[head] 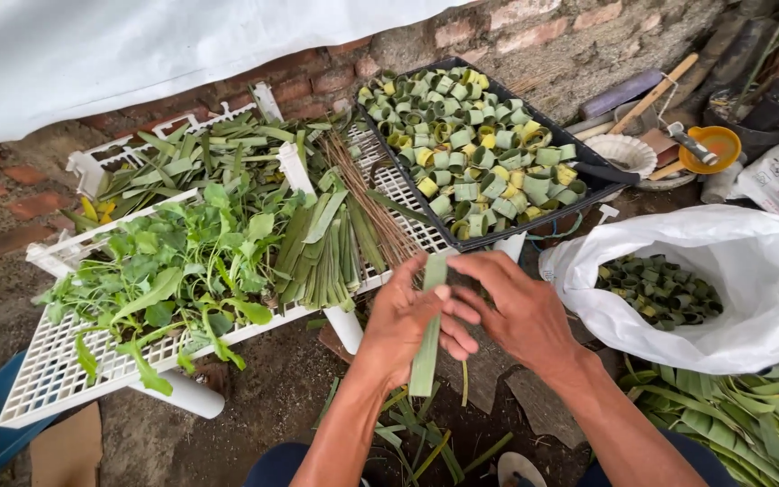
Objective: The person folds long green leaves and secures the folds with thin wooden splinters to create small containers.
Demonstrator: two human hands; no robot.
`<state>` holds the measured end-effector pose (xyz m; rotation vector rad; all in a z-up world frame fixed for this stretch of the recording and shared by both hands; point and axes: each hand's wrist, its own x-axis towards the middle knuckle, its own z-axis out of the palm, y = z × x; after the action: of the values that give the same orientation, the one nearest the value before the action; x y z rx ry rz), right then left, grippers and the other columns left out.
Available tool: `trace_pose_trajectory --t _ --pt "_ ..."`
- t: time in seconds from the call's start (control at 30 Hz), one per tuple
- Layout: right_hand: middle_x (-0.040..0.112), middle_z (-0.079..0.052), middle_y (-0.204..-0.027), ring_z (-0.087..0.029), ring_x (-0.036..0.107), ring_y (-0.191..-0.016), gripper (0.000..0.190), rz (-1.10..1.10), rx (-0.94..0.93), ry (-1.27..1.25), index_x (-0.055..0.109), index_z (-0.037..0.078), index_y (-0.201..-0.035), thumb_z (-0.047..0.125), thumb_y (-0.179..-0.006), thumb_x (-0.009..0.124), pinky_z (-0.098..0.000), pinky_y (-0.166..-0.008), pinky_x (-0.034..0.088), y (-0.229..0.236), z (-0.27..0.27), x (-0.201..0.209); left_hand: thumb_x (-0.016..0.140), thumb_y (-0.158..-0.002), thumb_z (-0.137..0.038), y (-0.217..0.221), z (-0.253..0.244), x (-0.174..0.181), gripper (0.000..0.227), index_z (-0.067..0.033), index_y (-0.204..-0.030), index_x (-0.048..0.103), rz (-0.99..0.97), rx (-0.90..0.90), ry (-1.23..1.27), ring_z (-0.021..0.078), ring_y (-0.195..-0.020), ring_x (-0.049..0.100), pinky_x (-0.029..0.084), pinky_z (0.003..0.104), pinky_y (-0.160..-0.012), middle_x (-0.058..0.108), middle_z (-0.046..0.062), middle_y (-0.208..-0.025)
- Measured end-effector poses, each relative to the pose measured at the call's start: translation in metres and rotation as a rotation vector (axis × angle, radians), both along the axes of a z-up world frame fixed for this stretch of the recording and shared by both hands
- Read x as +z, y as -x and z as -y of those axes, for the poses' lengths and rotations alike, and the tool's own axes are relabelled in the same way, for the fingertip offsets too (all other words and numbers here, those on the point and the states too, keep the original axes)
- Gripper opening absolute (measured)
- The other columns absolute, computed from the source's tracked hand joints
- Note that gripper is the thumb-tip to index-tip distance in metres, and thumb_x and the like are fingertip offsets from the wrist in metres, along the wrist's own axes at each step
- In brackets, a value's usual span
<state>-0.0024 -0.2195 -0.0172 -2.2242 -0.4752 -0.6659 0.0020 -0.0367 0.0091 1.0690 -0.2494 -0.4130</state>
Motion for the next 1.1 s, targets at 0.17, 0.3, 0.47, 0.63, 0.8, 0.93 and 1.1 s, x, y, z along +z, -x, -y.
trace_pose_trajectory --t 0.17,0.3,0.47,0.63,0.8,0.93,1.1 --pt "0.070 -0.010 -0.111 -0.013 0.071 -0.073 0.022 0.331 0.033 0.200 0.072 0.008 -0.115 0.013 -0.094 0.075 -0.0170 -0.049 0.059 -0.008 -0.005 -0.013 0.049 -0.109 0.004 0.004 -0.003 -0.012 0.081 -0.0082 -0.168 -0.005 -0.086 -0.116 0.115 0.0340 -0.063 0.075 0.067 0.041 -0.051 0.072 0.028 -0.091" --pt "0.067 -0.013 -0.122 -0.016 0.068 -0.086 0.025 0.189 0.015 -0.005 0.073 0.011 -0.116 0.005 -0.092 0.075 -0.0199 -0.063 0.060 -0.011 -0.009 -0.002 0.054 -0.109 -0.006 0.007 -0.008 -0.004 0.026 0.0091 -0.130 0.052 -0.153 -0.016 0.042 0.0401 -0.070 0.076 0.066 0.042 -0.057 0.071 0.037 -0.088" --pt "0.077 -0.011 -0.093 -0.007 0.062 -0.069 0.017 -0.047 -0.024 -0.501 0.082 0.007 -0.101 -0.002 -0.087 0.079 -0.0252 -0.058 0.053 -0.013 -0.024 0.008 0.080 -0.091 -0.013 0.000 -0.013 -0.018 0.007 -0.0058 -0.092 0.080 0.218 0.228 -0.382 0.0130 -0.085 0.053 0.044 0.028 -0.066 0.058 0.010 -0.094" --pt "0.074 -0.011 -0.079 -0.005 0.057 -0.067 0.018 -0.178 -0.019 -0.676 0.079 0.000 -0.106 -0.002 -0.088 0.078 -0.0234 -0.060 0.053 -0.010 -0.032 0.007 0.065 -0.099 -0.008 0.002 -0.026 0.002 0.014 -0.0020 -0.101 0.078 0.152 0.206 -0.447 0.0105 -0.056 0.062 0.046 0.020 -0.051 0.072 0.014 -0.076" --pt "0.070 -0.009 -0.068 -0.004 0.049 -0.053 0.020 -0.310 0.047 -0.714 0.078 -0.001 -0.106 -0.003 -0.085 0.077 -0.0188 -0.045 0.043 -0.005 -0.033 0.003 0.057 -0.102 -0.006 -0.005 -0.020 -0.015 0.021 0.0072 -0.107 0.074 0.028 0.347 -0.329 0.0148 -0.064 0.071 0.053 0.018 -0.050 0.074 0.021 -0.083" --pt "0.073 -0.011 -0.070 -0.004 0.048 -0.055 0.026 -0.446 0.067 -0.769 0.075 -0.005 -0.108 -0.002 -0.082 0.080 -0.0174 -0.045 0.039 0.000 -0.041 0.010 0.060 -0.095 0.010 -0.004 -0.019 -0.007 0.046 0.0046 -0.140 0.051 0.086 0.363 -0.225 0.0116 -0.075 0.065 0.054 0.017 -0.060 0.074 0.025 -0.104" --pt "0.076 -0.014 -0.077 -0.006 0.052 -0.059 0.043 -0.542 0.048 -0.801 0.069 -0.007 -0.121 0.005 -0.082 0.083 -0.0185 -0.050 0.039 -0.003 -0.037 0.012 0.060 -0.092 0.016 -0.005 -0.016 -0.011 0.056 -0.0046 -0.144 0.059 0.198 0.356 -0.312 0.0116 -0.073 0.059 0.053 0.021 -0.065 0.078 0.020 -0.099"
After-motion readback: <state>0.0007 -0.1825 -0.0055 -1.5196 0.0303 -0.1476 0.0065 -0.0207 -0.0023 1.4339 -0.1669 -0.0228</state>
